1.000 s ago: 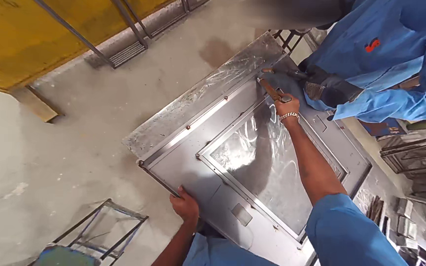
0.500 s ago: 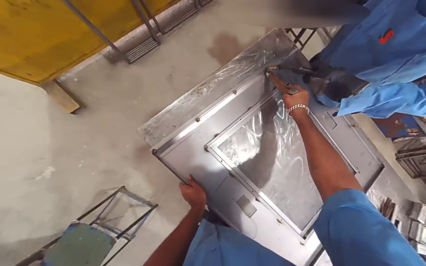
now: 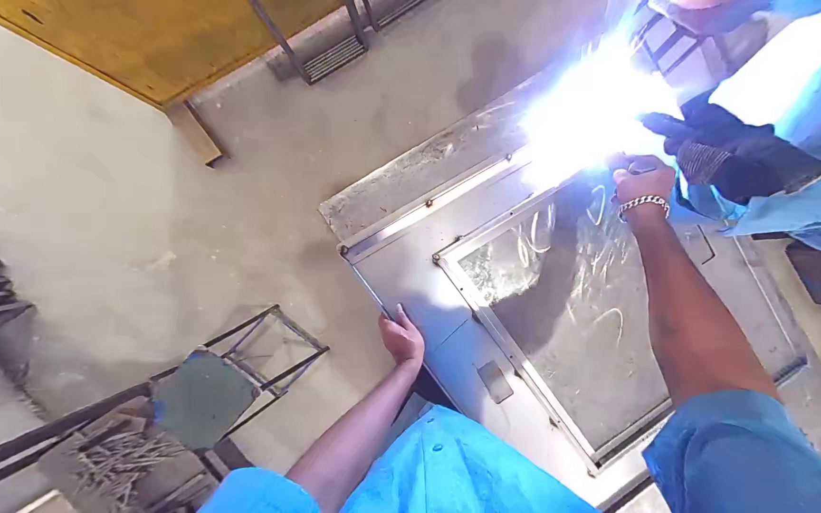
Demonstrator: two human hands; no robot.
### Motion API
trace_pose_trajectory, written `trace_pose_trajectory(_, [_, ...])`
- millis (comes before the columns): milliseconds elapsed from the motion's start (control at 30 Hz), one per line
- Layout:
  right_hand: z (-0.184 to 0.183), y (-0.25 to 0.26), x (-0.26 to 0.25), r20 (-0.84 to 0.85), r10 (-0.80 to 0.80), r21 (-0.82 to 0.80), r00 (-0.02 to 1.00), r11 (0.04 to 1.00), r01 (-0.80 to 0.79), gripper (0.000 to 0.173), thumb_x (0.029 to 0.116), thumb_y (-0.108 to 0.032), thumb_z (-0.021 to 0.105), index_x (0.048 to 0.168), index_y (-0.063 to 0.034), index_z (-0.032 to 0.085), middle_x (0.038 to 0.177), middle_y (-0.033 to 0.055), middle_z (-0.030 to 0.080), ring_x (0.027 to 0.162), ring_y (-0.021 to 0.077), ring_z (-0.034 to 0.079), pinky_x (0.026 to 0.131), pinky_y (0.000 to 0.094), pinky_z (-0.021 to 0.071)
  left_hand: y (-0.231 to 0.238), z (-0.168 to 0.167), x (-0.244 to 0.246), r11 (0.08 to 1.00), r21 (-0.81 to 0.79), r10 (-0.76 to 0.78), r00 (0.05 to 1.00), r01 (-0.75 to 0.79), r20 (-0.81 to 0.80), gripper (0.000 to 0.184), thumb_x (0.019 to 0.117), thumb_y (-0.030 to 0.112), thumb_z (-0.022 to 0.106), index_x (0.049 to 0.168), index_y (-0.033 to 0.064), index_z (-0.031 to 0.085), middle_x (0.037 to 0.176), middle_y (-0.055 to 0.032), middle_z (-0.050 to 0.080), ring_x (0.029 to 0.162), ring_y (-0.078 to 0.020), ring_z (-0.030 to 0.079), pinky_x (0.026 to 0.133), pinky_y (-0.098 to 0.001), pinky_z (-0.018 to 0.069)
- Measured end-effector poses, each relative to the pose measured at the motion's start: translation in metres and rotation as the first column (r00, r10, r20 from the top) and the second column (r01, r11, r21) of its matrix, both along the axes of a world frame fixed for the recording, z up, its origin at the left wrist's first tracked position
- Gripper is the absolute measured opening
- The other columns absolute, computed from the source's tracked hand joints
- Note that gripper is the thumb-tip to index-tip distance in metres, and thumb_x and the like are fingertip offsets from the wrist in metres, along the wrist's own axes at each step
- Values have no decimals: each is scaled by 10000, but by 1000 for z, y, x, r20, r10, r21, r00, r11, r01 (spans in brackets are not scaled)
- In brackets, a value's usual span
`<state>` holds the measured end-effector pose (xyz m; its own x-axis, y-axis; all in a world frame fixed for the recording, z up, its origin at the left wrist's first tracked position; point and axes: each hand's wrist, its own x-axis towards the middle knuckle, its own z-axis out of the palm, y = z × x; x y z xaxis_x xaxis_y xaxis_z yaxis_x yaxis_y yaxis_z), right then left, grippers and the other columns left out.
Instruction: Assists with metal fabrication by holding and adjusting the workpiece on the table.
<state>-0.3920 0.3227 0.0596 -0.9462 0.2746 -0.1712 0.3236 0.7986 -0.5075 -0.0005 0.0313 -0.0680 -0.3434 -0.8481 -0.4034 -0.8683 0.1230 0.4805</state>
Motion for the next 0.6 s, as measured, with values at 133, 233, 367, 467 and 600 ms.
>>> trace_pose_trajectory(133, [10, -7, 2, 32, 16, 70, 999, 997, -18, 341, 882, -195, 735, 1171, -18, 695, 1185, 220, 699, 1046, 368, 693, 909, 597, 546, -1, 4, -1, 1000, 9, -24, 999, 23, 37, 586, 1100, 415, 433, 1420, -69, 510, 1336, -263, 629, 1249, -359, 631, 1092, -488, 481])
trace_pose_trajectory(233, [10, -6, -1, 24, 36, 84, 999, 996, -38, 328, 896, -231, 723, 1161, -37, 704, 1158, 213, 704, 990, 353, 705, 860, 596, 564, -2, 5, -2, 1000, 18, -27, 999, 26, 42, 589, 1100, 418, 426, 1425, -65, 511, 1347, -255, 627, 1262, -350, 624, 1098, -479, 478])
trace_pose_trajectory(367, [12, -6, -3, 26, 46, 80, 999, 996, -48, 352, 888, -198, 733, 1186, -16, 695, 1189, 229, 692, 1039, 372, 689, 899, 610, 545, -1, 6, -2, 999, 29, -22, 999, 21, 27, 588, 1103, 412, 420, 1413, -78, 513, 1337, -267, 626, 1262, -364, 620, 1101, -488, 473])
trace_pose_trajectory(467, [10, -6, -3, 12, 41, 60, 999, 997, -42, 329, 884, -192, 736, 1155, -11, 693, 1193, 211, 688, 1053, 338, 681, 911, 576, 545, -2, 8, -2, 999, 31, -19, 999, 17, 44, 586, 1102, 420, 421, 1409, -69, 520, 1333, -259, 631, 1247, -358, 631, 1087, -486, 487])
trace_pose_trajectory(600, [9, -4, -3, 14, 77, 58, 997, 995, -77, 394, 907, -232, 715, 1235, -18, 676, 1186, 219, 691, 978, 338, 699, 861, 567, 569, -1, 9, -2, 999, 23, -32, 998, 31, 51, 592, 1105, 411, 412, 1408, -85, 521, 1349, -274, 616, 1272, -373, 611, 1104, -489, 468])
